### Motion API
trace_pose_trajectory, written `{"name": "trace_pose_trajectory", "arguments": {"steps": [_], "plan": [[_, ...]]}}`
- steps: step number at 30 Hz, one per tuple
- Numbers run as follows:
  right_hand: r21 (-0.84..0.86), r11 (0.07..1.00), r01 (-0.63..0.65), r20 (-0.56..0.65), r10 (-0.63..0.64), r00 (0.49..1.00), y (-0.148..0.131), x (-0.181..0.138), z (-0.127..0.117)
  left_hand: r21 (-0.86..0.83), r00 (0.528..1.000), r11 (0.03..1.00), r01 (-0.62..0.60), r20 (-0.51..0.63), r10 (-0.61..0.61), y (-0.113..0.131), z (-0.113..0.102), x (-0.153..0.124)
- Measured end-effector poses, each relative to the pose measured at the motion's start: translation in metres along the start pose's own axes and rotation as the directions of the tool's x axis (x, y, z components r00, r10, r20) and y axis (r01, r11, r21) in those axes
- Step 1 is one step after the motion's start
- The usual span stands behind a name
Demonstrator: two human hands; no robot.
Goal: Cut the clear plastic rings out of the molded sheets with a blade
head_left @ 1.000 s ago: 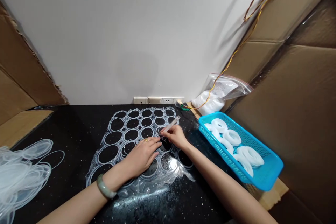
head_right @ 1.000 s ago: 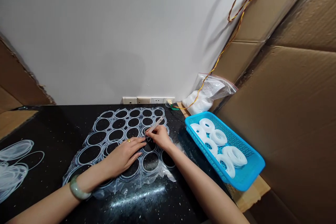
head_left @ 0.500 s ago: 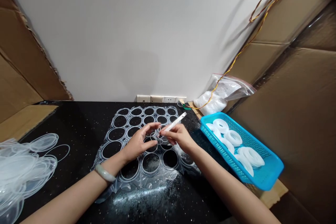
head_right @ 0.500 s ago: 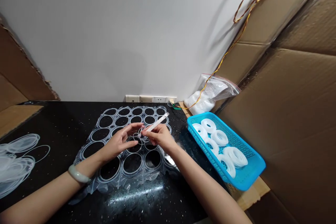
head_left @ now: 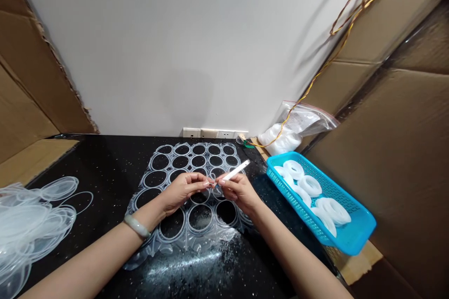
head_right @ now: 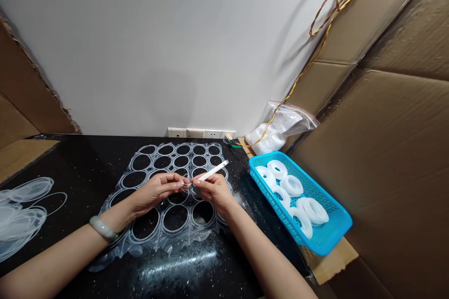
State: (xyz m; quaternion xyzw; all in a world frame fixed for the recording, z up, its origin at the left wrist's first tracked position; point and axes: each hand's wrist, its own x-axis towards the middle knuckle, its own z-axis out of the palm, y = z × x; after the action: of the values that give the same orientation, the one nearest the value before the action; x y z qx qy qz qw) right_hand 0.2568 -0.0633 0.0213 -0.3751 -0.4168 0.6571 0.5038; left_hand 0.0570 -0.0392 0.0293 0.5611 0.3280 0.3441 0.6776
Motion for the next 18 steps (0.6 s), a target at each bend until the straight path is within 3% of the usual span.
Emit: {"name": "trace_pose_trajectory", "arguments": {"steps": [3, 5, 8, 10, 12, 15, 18], "plan": [[0.056, 0.997, -0.046, 0.041, 0.044, 0.998, 0.0, 0.0, -0.004, -0.302, 0.996, 0.95, 0.084, 0.044, -0.074, 0.003, -0.004, -0.001], [0.062, 0.997, -0.036, 0.044, 0.034, 0.998, 0.0, -0.001, -0.005, -0.324, 0.998, 0.944, 0.068, 0.035, -0.06, 0.004, -0.008, 0.0], [0.008, 1.0, 0.004, 0.063, -0.005, 0.998, -0.005, -0.003, -0.005, 0.036, 0.998, 0.999, -0.036, -0.057, 0.038, 0.006, -0.013, 0.003], [-0.097, 0.994, 0.059, 0.066, -0.053, 0.996, -0.011, -0.002, -0.006, 0.37, 0.967, 0.923, -0.106, -0.177, 0.182, 0.009, -0.014, 0.003], [-0.249, 0.957, 0.148, 0.03, -0.145, 0.989, -0.018, 0.005, -0.008, 0.589, 0.919, 0.797, -0.135, -0.226, 0.323, 0.011, -0.013, 0.002], [-0.43, 0.877, 0.213, -0.031, -0.25, 0.968, -0.023, 0.024, -0.018, 0.762, 0.914, 0.605, -0.231, -0.043, 0.403, 0.014, -0.012, 0.002], [-0.475, 0.867, 0.149, -0.042, -0.192, 0.981, -0.014, 0.042, -0.031, 0.869, 0.918, 0.376, -0.322, 0.189, 0.35, 0.009, -0.01, 0.005]]}}
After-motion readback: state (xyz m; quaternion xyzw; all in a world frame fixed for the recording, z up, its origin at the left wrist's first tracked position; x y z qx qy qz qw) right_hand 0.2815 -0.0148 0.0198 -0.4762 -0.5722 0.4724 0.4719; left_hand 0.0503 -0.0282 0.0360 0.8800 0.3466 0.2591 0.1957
